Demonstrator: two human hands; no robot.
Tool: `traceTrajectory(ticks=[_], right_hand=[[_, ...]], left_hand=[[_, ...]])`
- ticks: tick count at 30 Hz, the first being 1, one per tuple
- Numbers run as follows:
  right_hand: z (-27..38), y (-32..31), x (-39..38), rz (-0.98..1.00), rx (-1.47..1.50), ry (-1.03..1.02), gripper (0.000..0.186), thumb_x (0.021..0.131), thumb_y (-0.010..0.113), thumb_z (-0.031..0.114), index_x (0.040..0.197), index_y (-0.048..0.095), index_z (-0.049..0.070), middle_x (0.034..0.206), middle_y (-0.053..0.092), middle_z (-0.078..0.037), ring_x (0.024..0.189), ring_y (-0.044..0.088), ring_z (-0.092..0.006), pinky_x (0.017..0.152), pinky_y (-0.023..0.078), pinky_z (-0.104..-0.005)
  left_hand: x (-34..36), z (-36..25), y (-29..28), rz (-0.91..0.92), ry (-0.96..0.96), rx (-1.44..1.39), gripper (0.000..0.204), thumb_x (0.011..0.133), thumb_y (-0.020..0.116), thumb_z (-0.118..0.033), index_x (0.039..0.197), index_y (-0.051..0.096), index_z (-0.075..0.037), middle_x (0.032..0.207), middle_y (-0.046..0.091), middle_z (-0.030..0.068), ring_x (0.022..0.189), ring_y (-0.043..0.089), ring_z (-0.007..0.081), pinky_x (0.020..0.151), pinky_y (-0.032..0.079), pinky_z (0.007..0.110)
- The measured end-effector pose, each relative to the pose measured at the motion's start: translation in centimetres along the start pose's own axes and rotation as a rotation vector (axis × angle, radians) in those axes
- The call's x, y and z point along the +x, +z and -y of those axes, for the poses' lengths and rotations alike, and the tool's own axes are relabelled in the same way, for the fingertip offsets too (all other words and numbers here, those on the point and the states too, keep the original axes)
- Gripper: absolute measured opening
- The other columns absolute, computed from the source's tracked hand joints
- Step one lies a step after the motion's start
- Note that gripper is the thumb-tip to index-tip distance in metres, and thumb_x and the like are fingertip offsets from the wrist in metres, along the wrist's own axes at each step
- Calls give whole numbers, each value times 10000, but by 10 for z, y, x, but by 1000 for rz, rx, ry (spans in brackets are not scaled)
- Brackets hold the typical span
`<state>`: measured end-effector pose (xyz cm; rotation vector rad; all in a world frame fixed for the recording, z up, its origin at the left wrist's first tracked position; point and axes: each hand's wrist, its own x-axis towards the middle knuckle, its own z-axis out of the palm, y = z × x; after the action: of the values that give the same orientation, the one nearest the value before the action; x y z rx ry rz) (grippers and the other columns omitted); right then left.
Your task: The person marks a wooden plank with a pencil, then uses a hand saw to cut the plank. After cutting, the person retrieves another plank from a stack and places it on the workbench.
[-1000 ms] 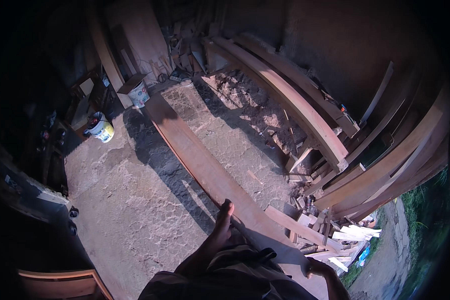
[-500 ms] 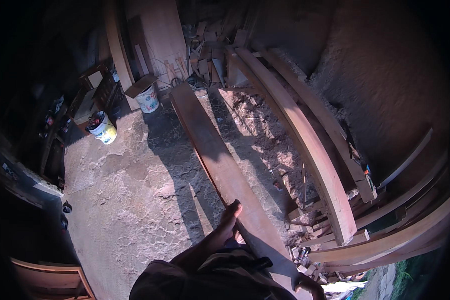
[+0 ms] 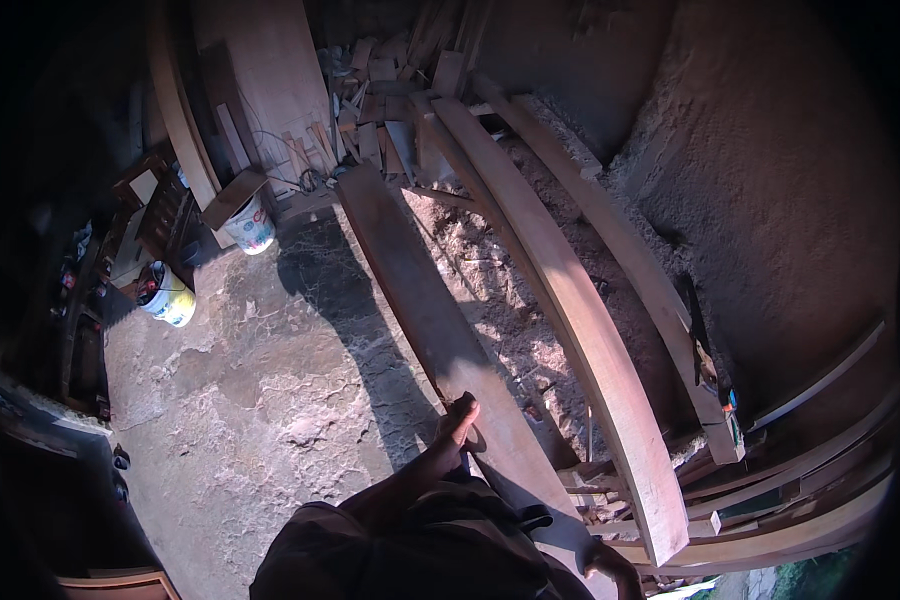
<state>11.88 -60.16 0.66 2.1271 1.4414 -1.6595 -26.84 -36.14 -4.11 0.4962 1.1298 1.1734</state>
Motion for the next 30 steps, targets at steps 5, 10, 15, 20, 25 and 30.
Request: traceTrajectory(ticks=[5, 10, 15, 20, 25, 30], right_hand=[[43, -58, 39, -48, -9, -21, 725, 583, 865, 116, 1236, 561, 35, 1017, 699, -145, 940, 675, -279, 872, 540, -427], [51, -130, 55, -78, -20, -17, 770, 591, 867, 127, 1280, 534, 38, 1037, 697, -151, 963, 672, -286, 885, 537, -434], [64, -197, 97, -102, -62, -50, 815, 600, 869, 138, 1323, 507, 41, 1057, 695, -157, 986, 670, -292, 897, 533, -441], [119, -238, 171, -189, -95, -146, 860, 608, 870, 149, 1367, 480, 44, 1077, 693, -163, 1009, 667, -299, 910, 530, -448], [172, -283, 223, -219, -143, -244, 905, 616, 872, 161, 1411, 454, 46, 1098, 691, -169, 1032, 665, -306, 922, 526, -454], [195, -330, 254, -217, -171, -275, 951, 624, 874, 172, 1454, 427, 49, 1118, 690, -176, 1055, 662, -312, 935, 523, -461]], left_hand=[[71, -50, 43, -38, -316, 33, 703, 840, 789, -563, 1261, 621, -26, 1083, 659, 98, 927, 697, 218, 789, 575, 368], [135, -78, 103, -38, -184, -16, 653, 889, 763, -522, 1251, 637, 7, 1111, 679, 106, 1025, 666, 209, 871, 534, 396], [196, -93, 161, -78, -194, 0, 704, 875, 781, -530, 1320, 609, -12, 1191, 670, 97, 1146, 624, 206, 1012, 473, 398], [269, -103, 206, 25, -168, -5, 733, 889, 758, -557, 1349, 594, -10, 1230, 657, 105, 1143, 630, 203, 975, 505, 385], [330, -133, 235, 21, -270, 25, 735, 906, 741, -554, 1365, 577, -5, 1242, 651, 113, 1123, 645, 212, 944, 535, 402], [395, -157, 249, -15, -178, 2, 670, 913, 745, -527, 1340, 607, -29, 1212, 665, 111, 1112, 649, 206, 950, 541, 402]])
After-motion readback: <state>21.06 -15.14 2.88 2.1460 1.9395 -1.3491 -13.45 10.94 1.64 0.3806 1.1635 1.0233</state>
